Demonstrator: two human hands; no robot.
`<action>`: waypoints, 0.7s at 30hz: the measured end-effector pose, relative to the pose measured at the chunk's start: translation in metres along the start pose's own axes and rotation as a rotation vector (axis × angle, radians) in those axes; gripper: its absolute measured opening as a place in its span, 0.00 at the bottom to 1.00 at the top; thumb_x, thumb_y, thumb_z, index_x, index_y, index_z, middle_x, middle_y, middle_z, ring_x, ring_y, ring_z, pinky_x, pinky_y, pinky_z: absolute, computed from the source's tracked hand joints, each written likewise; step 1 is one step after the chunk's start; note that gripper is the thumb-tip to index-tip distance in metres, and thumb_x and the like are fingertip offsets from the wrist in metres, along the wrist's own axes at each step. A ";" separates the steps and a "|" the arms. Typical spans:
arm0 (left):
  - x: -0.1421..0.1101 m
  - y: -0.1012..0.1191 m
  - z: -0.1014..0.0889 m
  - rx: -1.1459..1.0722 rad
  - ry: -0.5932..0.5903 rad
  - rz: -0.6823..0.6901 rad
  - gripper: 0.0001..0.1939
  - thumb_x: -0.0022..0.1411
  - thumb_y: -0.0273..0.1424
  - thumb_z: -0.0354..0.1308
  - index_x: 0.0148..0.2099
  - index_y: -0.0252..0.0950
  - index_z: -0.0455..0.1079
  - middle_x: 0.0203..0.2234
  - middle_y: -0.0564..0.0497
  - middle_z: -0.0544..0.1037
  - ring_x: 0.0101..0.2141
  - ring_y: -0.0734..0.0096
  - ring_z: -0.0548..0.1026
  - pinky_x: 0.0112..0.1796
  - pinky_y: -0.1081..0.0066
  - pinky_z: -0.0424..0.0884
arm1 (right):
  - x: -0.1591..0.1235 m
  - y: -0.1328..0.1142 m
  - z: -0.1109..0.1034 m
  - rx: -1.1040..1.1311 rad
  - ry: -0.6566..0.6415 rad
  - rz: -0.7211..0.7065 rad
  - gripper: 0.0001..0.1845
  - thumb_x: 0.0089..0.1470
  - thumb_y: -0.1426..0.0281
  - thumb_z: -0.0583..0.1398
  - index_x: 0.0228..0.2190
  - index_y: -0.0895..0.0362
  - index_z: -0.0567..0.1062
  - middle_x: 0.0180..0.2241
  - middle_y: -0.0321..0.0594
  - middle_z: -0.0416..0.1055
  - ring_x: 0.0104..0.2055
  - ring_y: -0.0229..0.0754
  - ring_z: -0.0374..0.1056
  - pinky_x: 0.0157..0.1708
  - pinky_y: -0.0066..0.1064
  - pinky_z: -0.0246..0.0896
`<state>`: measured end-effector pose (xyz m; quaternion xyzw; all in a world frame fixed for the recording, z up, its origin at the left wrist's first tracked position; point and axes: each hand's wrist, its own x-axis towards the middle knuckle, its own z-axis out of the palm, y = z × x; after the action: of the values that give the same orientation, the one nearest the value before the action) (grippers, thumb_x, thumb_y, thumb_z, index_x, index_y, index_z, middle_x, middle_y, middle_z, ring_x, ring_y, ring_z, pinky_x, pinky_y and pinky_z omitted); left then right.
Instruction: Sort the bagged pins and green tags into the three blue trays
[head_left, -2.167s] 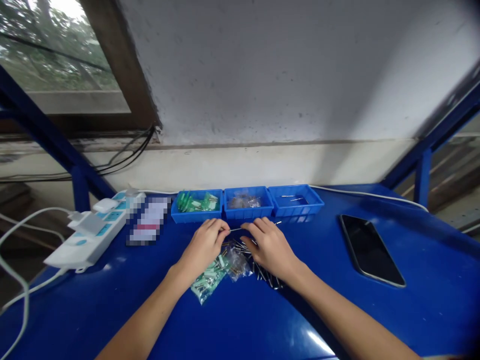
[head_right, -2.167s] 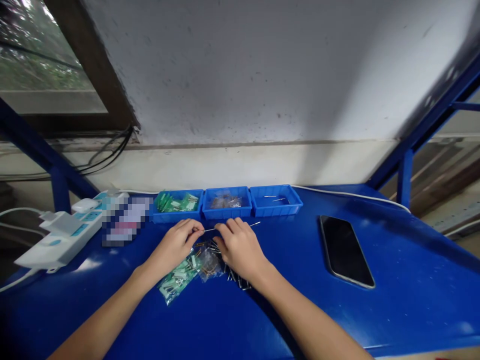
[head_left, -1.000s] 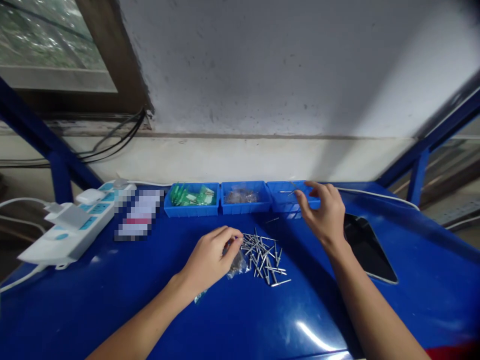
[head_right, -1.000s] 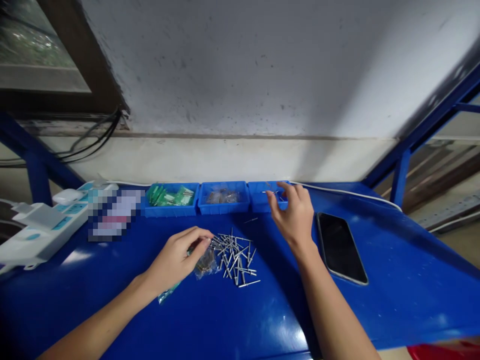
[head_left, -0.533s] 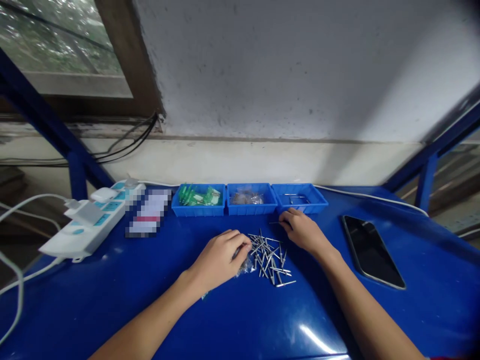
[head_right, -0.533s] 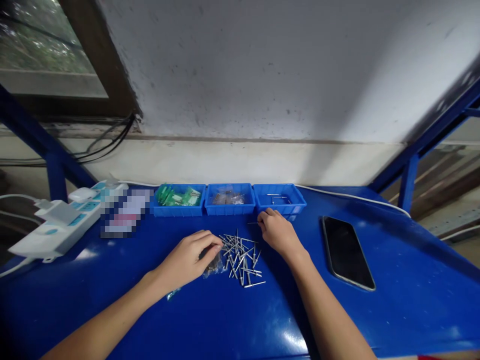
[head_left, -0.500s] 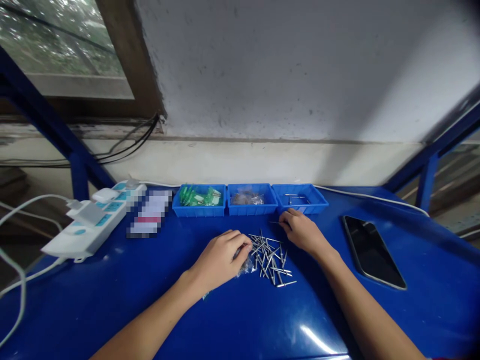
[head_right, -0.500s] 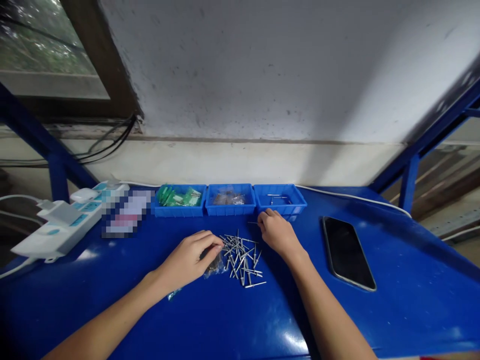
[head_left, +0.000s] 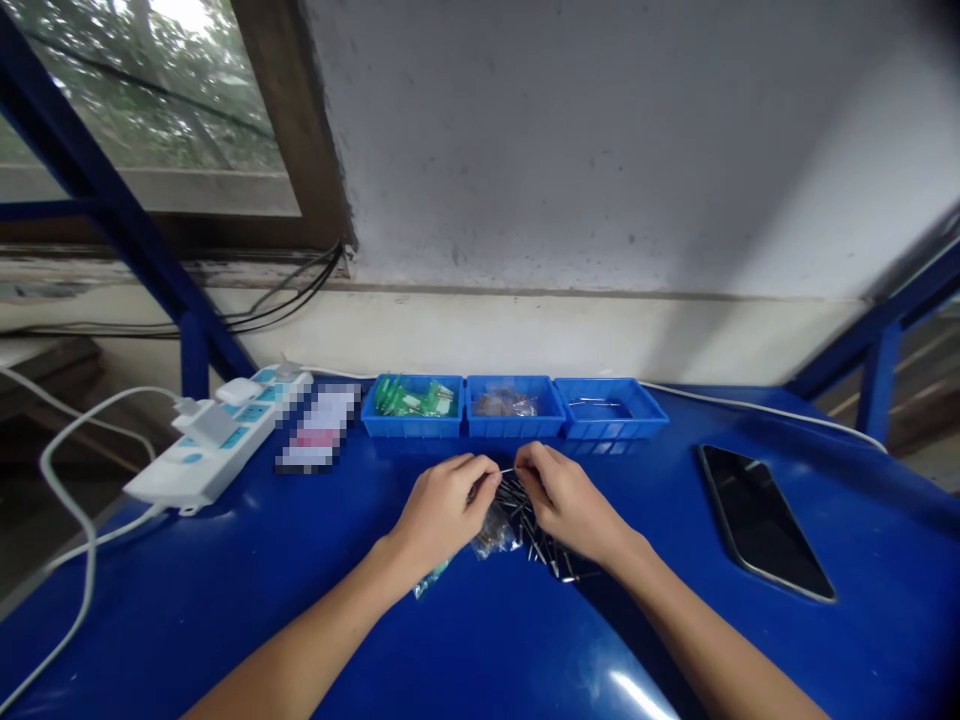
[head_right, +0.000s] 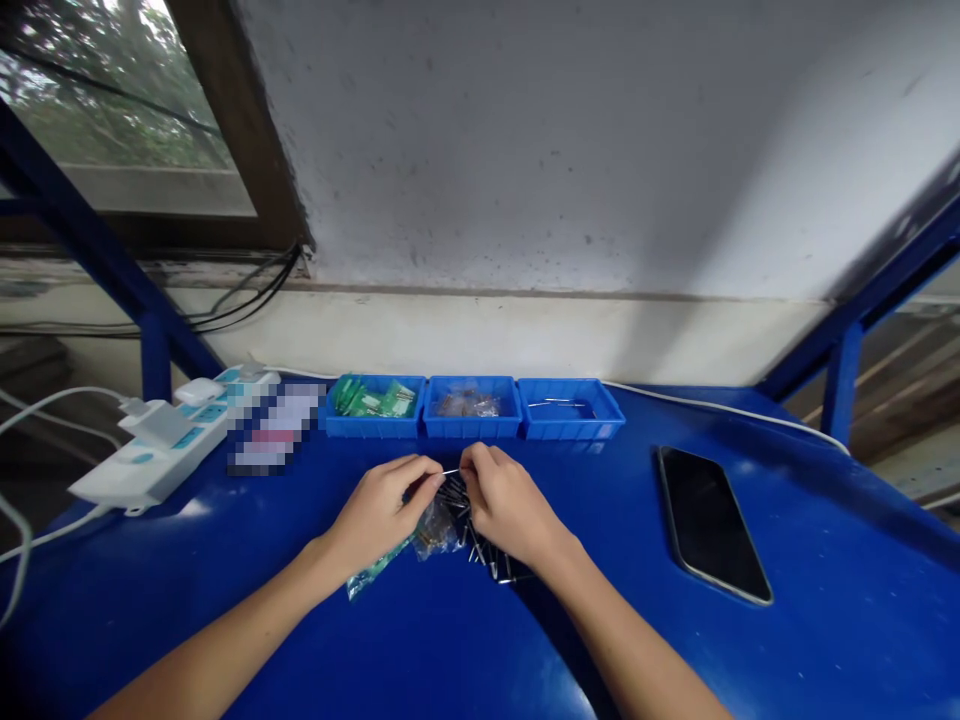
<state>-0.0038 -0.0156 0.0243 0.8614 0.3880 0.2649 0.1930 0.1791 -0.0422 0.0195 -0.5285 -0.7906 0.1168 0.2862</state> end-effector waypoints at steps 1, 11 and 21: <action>0.000 0.001 0.000 -0.004 -0.003 0.002 0.11 0.66 0.32 0.43 0.36 0.39 0.66 0.27 0.54 0.72 0.28 0.71 0.70 0.30 0.72 0.64 | 0.000 0.001 0.000 0.018 0.002 0.002 0.05 0.58 0.75 0.48 0.35 0.56 0.61 0.31 0.40 0.66 0.32 0.40 0.63 0.31 0.30 0.58; -0.002 0.003 0.003 -0.077 0.041 -0.031 0.09 0.66 0.34 0.45 0.45 0.40 0.63 0.29 0.52 0.74 0.29 0.70 0.73 0.29 0.72 0.66 | 0.000 -0.006 -0.003 -0.127 0.018 -0.041 0.06 0.56 0.77 0.46 0.31 0.55 0.59 0.28 0.37 0.63 0.27 0.39 0.59 0.27 0.29 0.52; -0.003 0.002 0.006 0.023 0.057 0.039 0.07 0.65 0.29 0.45 0.36 0.39 0.63 0.28 0.53 0.73 0.30 0.70 0.72 0.32 0.72 0.65 | 0.000 -0.005 0.007 -0.239 -0.035 -0.012 0.09 0.58 0.74 0.47 0.27 0.55 0.62 0.24 0.36 0.67 0.25 0.38 0.63 0.26 0.28 0.48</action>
<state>-0.0007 -0.0200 0.0194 0.8630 0.3796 0.2886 0.1666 0.1712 -0.0439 0.0161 -0.5521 -0.8069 0.0294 0.2080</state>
